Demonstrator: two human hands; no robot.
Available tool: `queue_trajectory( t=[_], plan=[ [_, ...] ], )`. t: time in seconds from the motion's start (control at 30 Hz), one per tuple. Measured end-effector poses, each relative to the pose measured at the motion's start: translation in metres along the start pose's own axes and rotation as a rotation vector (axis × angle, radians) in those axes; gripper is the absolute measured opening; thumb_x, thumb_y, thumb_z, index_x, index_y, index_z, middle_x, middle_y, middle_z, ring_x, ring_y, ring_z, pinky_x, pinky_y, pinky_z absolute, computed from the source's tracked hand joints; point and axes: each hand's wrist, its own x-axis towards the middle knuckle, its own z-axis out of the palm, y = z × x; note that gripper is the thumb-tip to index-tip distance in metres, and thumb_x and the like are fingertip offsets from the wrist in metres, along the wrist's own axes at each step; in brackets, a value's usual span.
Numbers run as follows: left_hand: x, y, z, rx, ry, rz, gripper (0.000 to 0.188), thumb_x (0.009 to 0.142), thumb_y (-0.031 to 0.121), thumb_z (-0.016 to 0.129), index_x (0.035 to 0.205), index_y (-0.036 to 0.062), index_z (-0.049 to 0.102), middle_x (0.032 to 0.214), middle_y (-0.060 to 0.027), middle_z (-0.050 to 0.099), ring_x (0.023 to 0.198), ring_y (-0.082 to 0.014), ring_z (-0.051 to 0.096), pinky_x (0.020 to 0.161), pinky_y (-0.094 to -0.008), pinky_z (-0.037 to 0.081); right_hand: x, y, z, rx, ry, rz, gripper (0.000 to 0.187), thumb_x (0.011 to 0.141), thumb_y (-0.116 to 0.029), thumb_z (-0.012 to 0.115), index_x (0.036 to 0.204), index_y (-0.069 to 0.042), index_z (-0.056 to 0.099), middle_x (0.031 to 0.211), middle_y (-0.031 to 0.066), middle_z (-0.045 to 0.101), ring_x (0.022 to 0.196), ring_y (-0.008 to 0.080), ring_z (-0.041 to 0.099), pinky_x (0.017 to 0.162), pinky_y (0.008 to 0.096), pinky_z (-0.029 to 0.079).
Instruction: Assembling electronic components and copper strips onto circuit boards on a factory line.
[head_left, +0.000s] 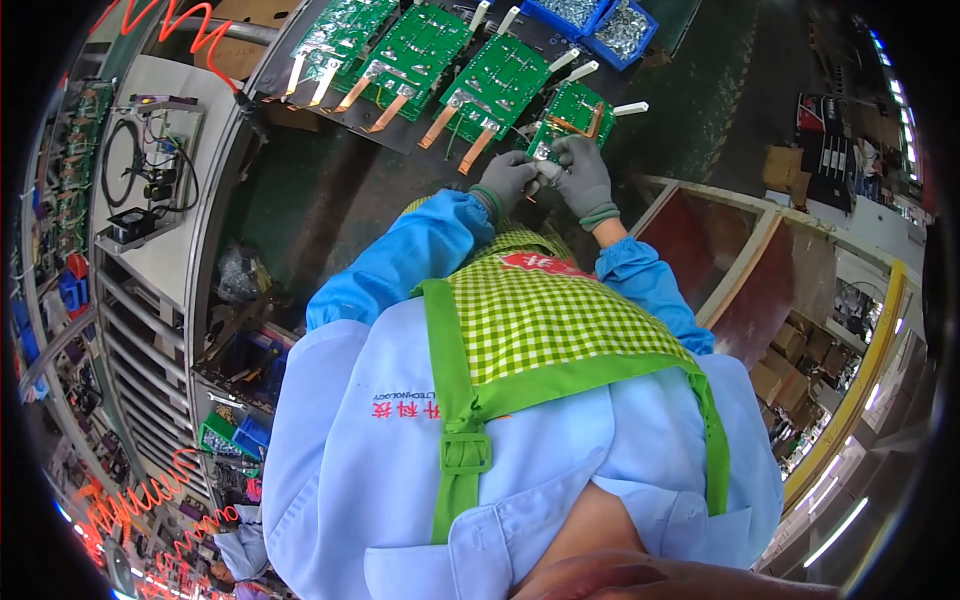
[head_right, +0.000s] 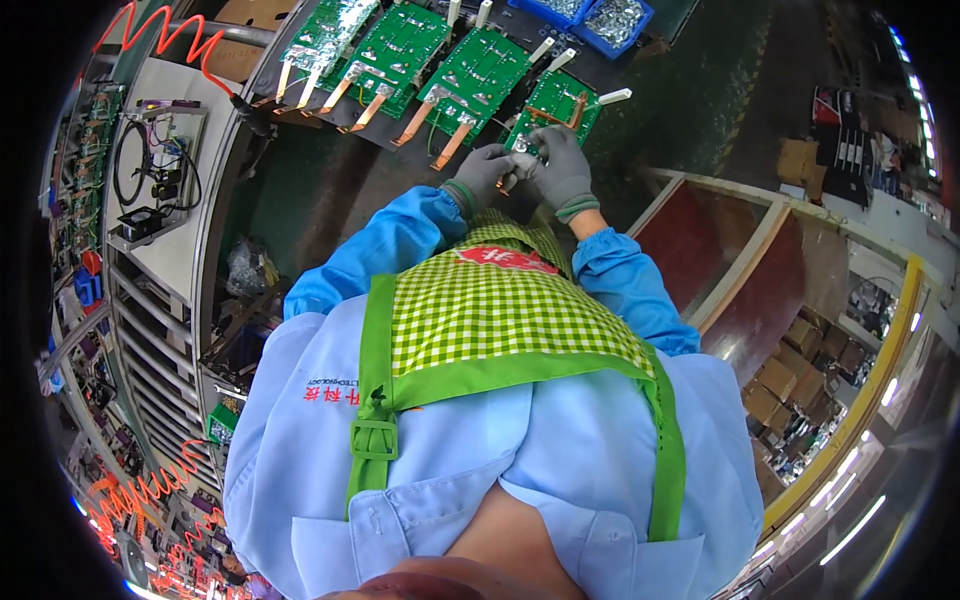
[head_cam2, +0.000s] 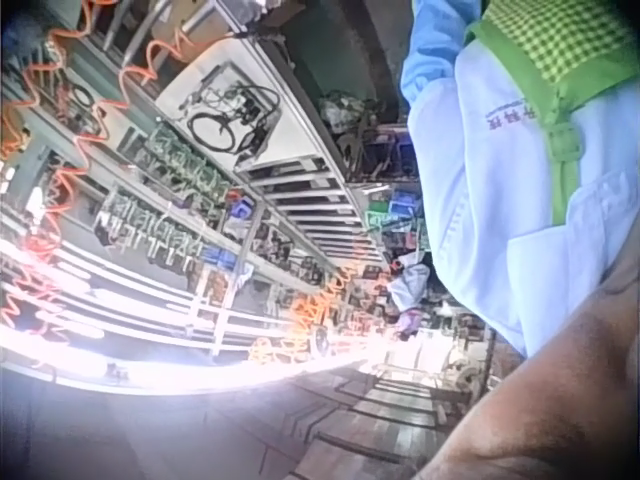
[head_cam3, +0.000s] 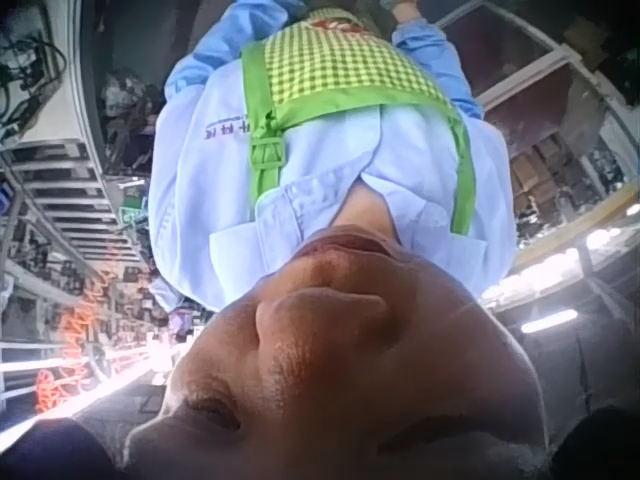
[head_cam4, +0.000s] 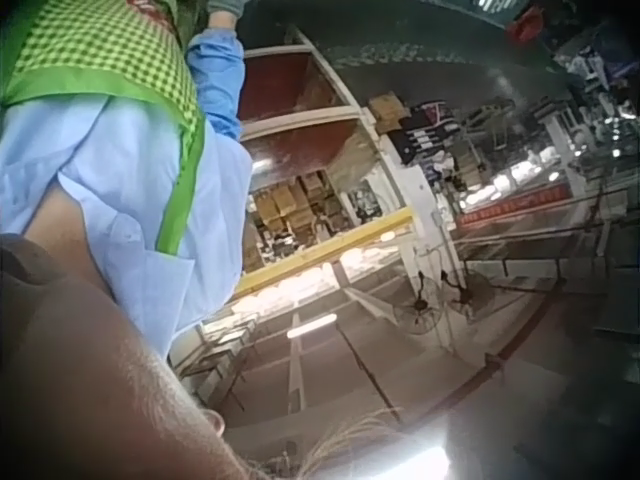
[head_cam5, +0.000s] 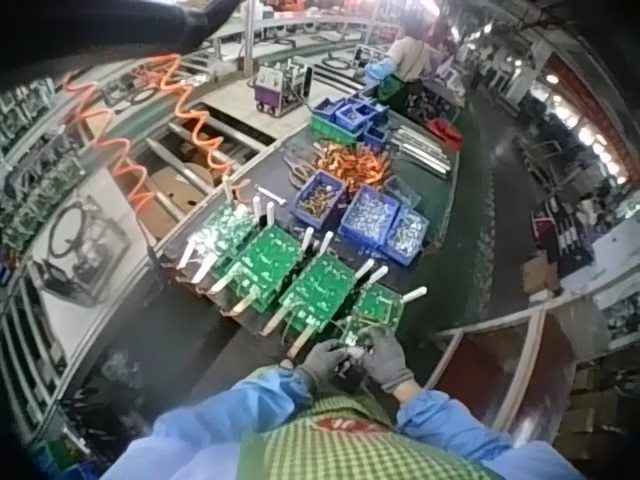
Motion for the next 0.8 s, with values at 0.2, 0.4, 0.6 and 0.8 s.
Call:
queue_trajectory(
  t=[0.2, 0.4, 0.6, 0.8],
  plan=[
    [-0.006, 0.001, 0.0, -0.034, 0.034, -0.021, 0.01, 0.083, 0.008, 0.055, 0.09, 0.0015, 0.057, 0.077, -0.0052, 0.058, 0.064, -0.0101, 0.054, 0.053, -0.0212, 0.048, -0.005, 0.016, 0.008, -0.008, 0.021, -0.174, 0.032, 0.075, -0.027, 0.066, 0.102, -0.009, 0.061, 0.113, 0.0134, 0.051, 0.104, 0.0306, 0.051, 0.086, 0.0371, 0.045],
    [-0.001, -0.002, -0.004, -0.078, -0.023, 0.015, 0.009, 0.082, 0.007, 0.055, 0.089, 0.0013, 0.057, 0.076, -0.0058, 0.058, 0.066, -0.0112, 0.056, 0.053, -0.0218, 0.048, 0.001, 0.018, 0.011, -0.074, 0.192, -0.448, 0.023, 0.077, -0.023, 0.063, 0.092, -0.005, 0.064, 0.108, 0.0111, 0.054, 0.091, 0.0264, 0.058, 0.078, 0.0344, 0.048],
    [-0.017, 0.009, -0.008, -0.171, -0.057, -0.098, 0.023, 0.087, 0.015, 0.053, 0.103, -0.0006, 0.05, 0.09, -0.0109, 0.058, 0.08, -0.0157, 0.058, 0.061, -0.0235, 0.051, 0.011, 0.015, -0.026, -0.063, 0.139, -0.419, 0.024, 0.074, -0.026, 0.066, 0.087, -0.006, 0.063, 0.103, 0.0102, 0.057, 0.094, 0.0277, 0.057, 0.078, 0.0359, 0.047],
    [-0.044, -0.037, -0.043, -0.228, 0.128, -0.147, 0.024, 0.085, 0.012, 0.053, 0.106, -0.001, 0.051, 0.091, -0.0115, 0.058, 0.083, -0.0164, 0.058, 0.068, -0.0232, 0.051, 0.056, 0.043, -0.046, -0.259, -0.068, -0.262, 0.023, 0.069, -0.026, 0.07, 0.084, -0.011, 0.061, 0.099, 0.0099, 0.053, 0.082, 0.0301, 0.057, 0.069, 0.0396, 0.047]
  ],
)
